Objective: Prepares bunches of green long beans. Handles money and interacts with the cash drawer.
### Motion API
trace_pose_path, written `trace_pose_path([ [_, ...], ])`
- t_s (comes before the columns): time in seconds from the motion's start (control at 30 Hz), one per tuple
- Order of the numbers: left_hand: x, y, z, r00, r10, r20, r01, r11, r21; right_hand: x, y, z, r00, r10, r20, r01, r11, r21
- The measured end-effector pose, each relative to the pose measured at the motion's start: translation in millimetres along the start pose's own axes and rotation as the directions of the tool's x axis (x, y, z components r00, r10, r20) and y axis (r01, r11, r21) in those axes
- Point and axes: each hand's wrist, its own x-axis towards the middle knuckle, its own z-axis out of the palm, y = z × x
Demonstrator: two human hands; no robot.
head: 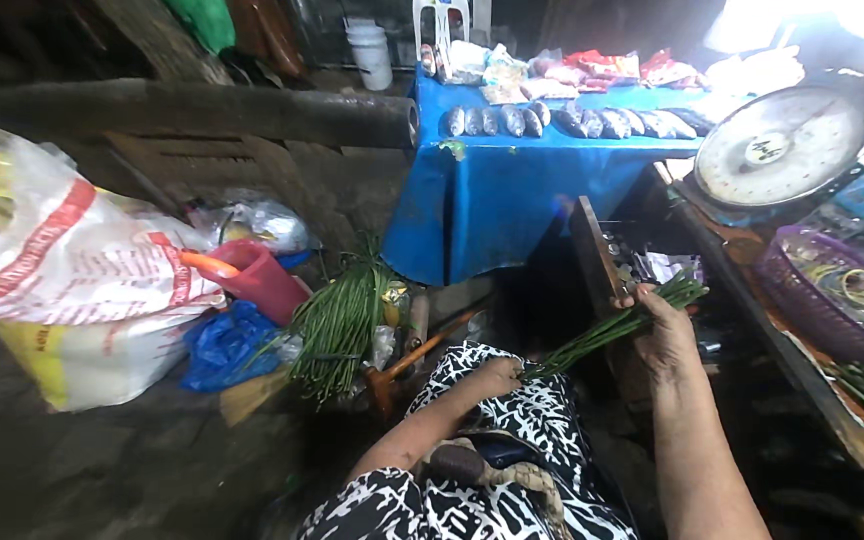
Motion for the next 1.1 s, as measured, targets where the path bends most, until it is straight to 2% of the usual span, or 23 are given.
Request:
trace_pose_path([
  [0.33,-0.6,2.0,-0.9,1.0,-0.016,0.011,0.016,1.0,0.014,-0.9,-0.1,0.7,1.0,-0.003,0.001,0.003,1.0,0.004],
  [0.77,-2.5,-1.1,0.1,0.999,0.037,-0.024,-0.037,0.999,-0.011,2.1,2.7,-3.0,1.0,-0.017,0.013,0.018,0.999,-0.033],
  [0.97,-9.3,-4.2,1.0,0.99,0.107,-0.089,-0.108,0.994,-0.005,2.3,3.3,-3.2,0.991,-0.02,0.132,0.03,0.997,-0.076],
  [1.1,-7.4,-2.9,0.7,0.993,0.096,-0.068,-0.095,0.995,0.015,0.7,2.6,-4.3,0.988,-0.029,0.155,0.04,0.997,-0.068],
])
